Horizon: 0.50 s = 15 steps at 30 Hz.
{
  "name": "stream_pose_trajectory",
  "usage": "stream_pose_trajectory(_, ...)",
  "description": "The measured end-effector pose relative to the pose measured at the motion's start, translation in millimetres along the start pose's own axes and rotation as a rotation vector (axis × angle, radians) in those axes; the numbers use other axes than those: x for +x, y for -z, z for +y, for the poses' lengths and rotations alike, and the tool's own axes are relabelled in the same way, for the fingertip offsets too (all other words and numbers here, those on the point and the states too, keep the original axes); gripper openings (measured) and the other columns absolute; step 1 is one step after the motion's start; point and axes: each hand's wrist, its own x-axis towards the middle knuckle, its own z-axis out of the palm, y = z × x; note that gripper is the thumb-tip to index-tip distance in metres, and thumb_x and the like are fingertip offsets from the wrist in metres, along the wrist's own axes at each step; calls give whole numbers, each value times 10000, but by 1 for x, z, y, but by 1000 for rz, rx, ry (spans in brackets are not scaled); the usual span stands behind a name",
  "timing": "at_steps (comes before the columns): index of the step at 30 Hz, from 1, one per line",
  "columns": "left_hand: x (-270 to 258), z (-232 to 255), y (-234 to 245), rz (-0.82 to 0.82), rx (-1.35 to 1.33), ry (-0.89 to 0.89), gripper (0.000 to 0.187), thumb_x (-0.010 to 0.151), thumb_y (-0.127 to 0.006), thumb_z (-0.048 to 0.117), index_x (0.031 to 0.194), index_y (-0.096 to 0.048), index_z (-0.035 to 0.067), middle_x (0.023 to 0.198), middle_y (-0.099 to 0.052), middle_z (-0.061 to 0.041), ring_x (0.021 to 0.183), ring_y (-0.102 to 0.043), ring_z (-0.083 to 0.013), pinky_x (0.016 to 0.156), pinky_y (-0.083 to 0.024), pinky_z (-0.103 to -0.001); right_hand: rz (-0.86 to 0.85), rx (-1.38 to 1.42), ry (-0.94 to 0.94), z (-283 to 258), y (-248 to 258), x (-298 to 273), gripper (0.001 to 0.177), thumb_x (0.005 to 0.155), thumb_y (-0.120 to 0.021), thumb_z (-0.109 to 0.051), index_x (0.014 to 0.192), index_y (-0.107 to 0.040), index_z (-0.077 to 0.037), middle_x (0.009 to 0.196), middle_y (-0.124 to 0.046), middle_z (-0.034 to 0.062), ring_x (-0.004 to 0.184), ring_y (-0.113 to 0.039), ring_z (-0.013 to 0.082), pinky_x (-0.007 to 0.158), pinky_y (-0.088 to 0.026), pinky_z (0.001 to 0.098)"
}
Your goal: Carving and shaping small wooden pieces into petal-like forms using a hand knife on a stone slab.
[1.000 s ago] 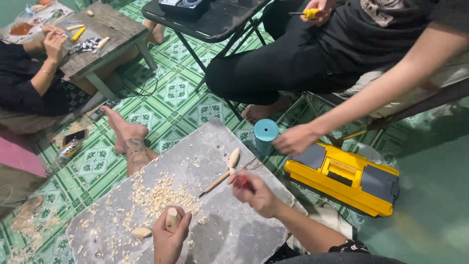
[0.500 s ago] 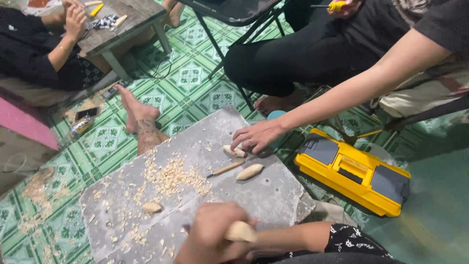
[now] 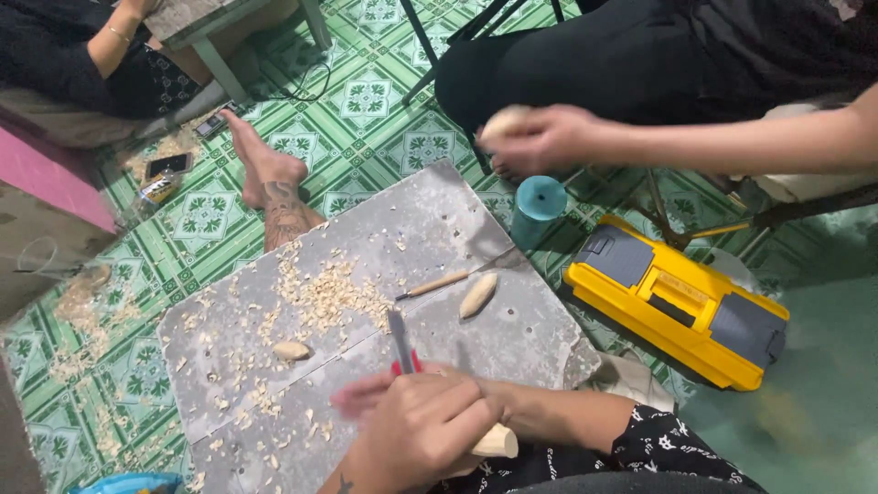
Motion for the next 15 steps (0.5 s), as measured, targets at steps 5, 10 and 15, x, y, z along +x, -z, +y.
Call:
stream_pose_trajectory(5,-10,-1,-7,-43,88,-16,240,1022,-486,-30,789,-525,13,628,-416,-45,482,-450,-191,435,-357,-340,-80,34,-12,-77,-14,-10,517,1026,-436,-307,1419,-324,9,1436,-356,263,1304,-400,409,1110,-387,507)
stream_pose_trajectory(10,-18,-4,-19,-99,183,0,163,1021,-543,55,863,-571,77,667,-423,-22,503,-459,-182,422,-345,-328,-156,57,-9,-159,-34,-24,642,1031,-408,-359,1534,-264,13,1568,-297,294,1430,-344,450,1197,-340,549)
stream_pose_trajectory(15,-42,-4,-22,-80,-193,161,78,938,-574,48,877,-593,3,701,-591,-103,585,-587,-277,524,-436,-391,-7,106,110,-220,-64,-41,601,1007,-461,-222,1541,-335,23,1557,-387,313,1373,-450,465,1160,-407,561)
